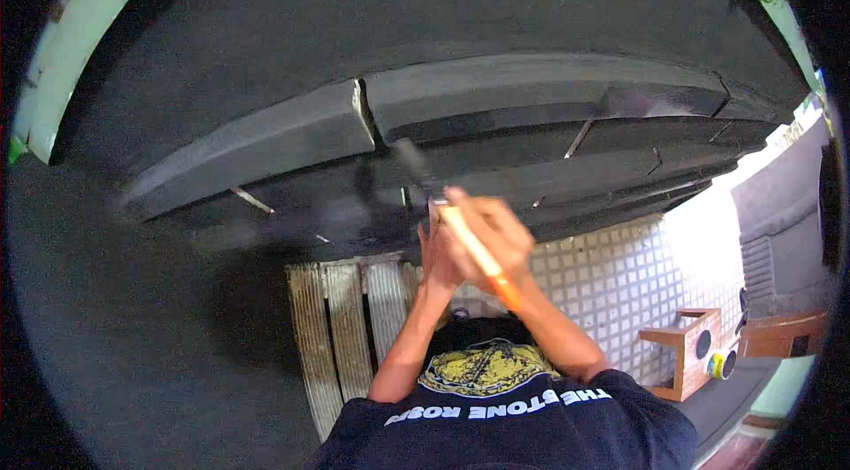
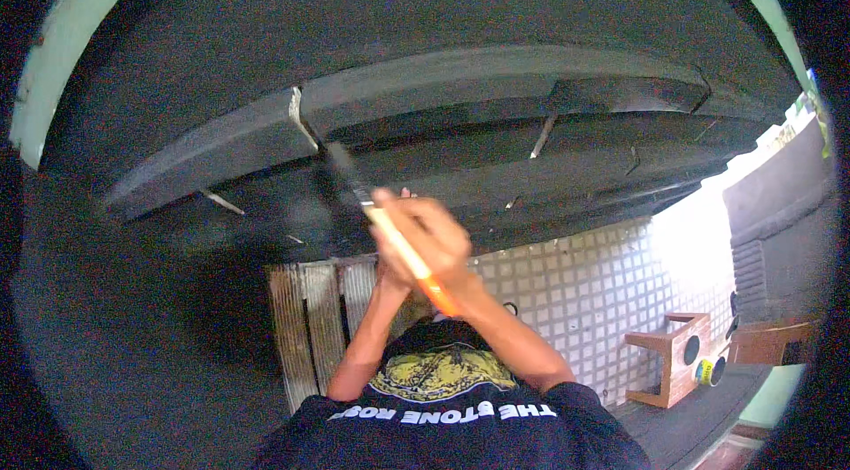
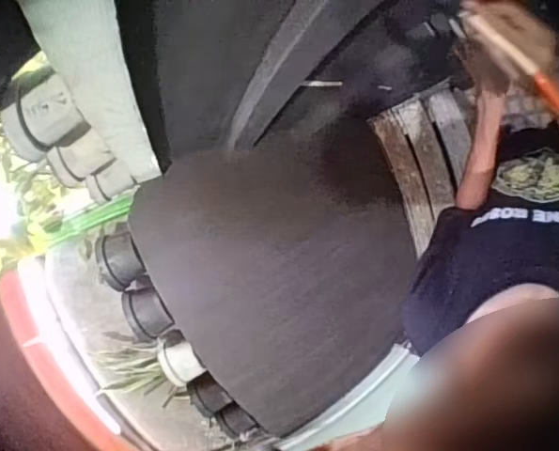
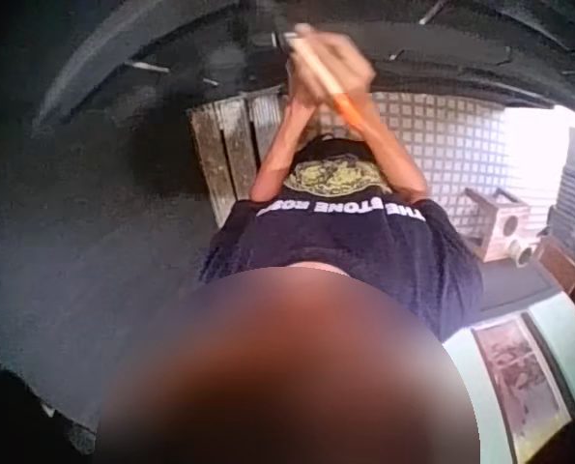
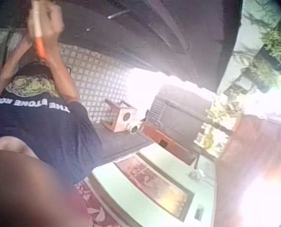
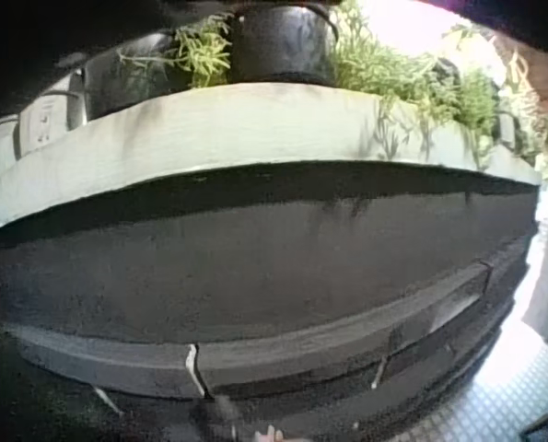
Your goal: Painting the underside of a ceiling structure with black paint.
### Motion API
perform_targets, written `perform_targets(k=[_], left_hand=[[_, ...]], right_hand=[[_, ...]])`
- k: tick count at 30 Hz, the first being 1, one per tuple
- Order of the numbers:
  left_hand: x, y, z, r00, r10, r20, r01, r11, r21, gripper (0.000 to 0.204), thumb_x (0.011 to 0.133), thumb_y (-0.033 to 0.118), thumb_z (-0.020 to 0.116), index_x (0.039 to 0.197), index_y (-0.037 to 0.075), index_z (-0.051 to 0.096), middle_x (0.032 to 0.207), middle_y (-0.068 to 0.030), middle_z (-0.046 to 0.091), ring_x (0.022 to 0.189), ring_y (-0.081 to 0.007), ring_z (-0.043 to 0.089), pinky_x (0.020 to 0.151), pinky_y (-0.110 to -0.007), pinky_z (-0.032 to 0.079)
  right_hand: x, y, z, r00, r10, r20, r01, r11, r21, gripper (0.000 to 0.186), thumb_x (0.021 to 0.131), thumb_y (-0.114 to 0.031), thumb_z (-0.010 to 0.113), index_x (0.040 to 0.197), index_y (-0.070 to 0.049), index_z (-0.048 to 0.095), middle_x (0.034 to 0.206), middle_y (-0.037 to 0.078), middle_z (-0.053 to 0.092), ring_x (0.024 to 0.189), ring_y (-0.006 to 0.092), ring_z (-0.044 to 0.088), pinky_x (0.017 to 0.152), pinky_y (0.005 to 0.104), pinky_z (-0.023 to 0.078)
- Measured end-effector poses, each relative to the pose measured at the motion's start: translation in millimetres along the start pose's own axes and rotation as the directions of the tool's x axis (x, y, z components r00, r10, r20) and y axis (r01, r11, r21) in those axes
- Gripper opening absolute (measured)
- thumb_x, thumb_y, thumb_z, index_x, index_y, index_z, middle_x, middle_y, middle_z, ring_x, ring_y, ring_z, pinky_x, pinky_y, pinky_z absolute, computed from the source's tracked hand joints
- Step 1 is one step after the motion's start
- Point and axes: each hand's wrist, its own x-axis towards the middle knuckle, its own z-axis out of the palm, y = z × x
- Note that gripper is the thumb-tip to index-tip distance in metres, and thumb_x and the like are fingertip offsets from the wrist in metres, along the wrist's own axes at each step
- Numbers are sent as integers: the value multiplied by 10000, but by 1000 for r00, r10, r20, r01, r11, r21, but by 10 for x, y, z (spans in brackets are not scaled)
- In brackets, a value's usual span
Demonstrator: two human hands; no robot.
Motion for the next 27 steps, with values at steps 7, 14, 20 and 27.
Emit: perform_targets(k=[7, 14, 20, 27], left_hand=[[-50, 615, -202, 995, -30, 95, -18, 881, 472, 794, 836, 135, 674, 1504, 23, 260, 1603, -134, 169, 1478, -386, 120, 1049, -672, 318], [-56, 654, -174, 996, -4, 89, -38, 880, 474, 809, 830, 139, 682, 1500, -4, 250, 1597, -157, 165, 1477, -398, 108, 1037, -666, 340], [-69, 569, -102, 993, -70, 92, 4, 817, 576, 810, 827, 169, 680, 1494, -6, 254, 1597, -156, 165, 1473, -416, 104, 1039, -664, 343], [101, 1048, -77, 849, 445, -286, 69, 443, 894, 445, 973, 212, 512, 1349, -14, 440, 1320, -188, 557, 1109, -389, 576, 931, -437, 510]], right_hand=[[259, 547, -1435, 901, 53, -431, -315, 765, -563, 259, 950, -55, 574, 1168, 74, 628, 860, 77, 601, 685, 110, 544, 582, 252, 445], [432, 337, -1175, 938, 104, -330, -296, 737, -608, 335, 897, -35, 621, 1220, 56, 623, 927, 164, 641, 792, 218, 625, 708, 307, 503], [391, -58, -391, 977, 45, -207, -119, 925, -361, 437, 751, 43, 703, 1186, 39, 662, 880, 153, 654, 729, 235, 640, 638, 320, 527], [310, -259, 123, 999, 13, 38, -13, 1000, 4, 420, 719, 52, 737, 1136, 47, 682, 902, 145, 673, 760, 225, 666, 693, 302, 550]])
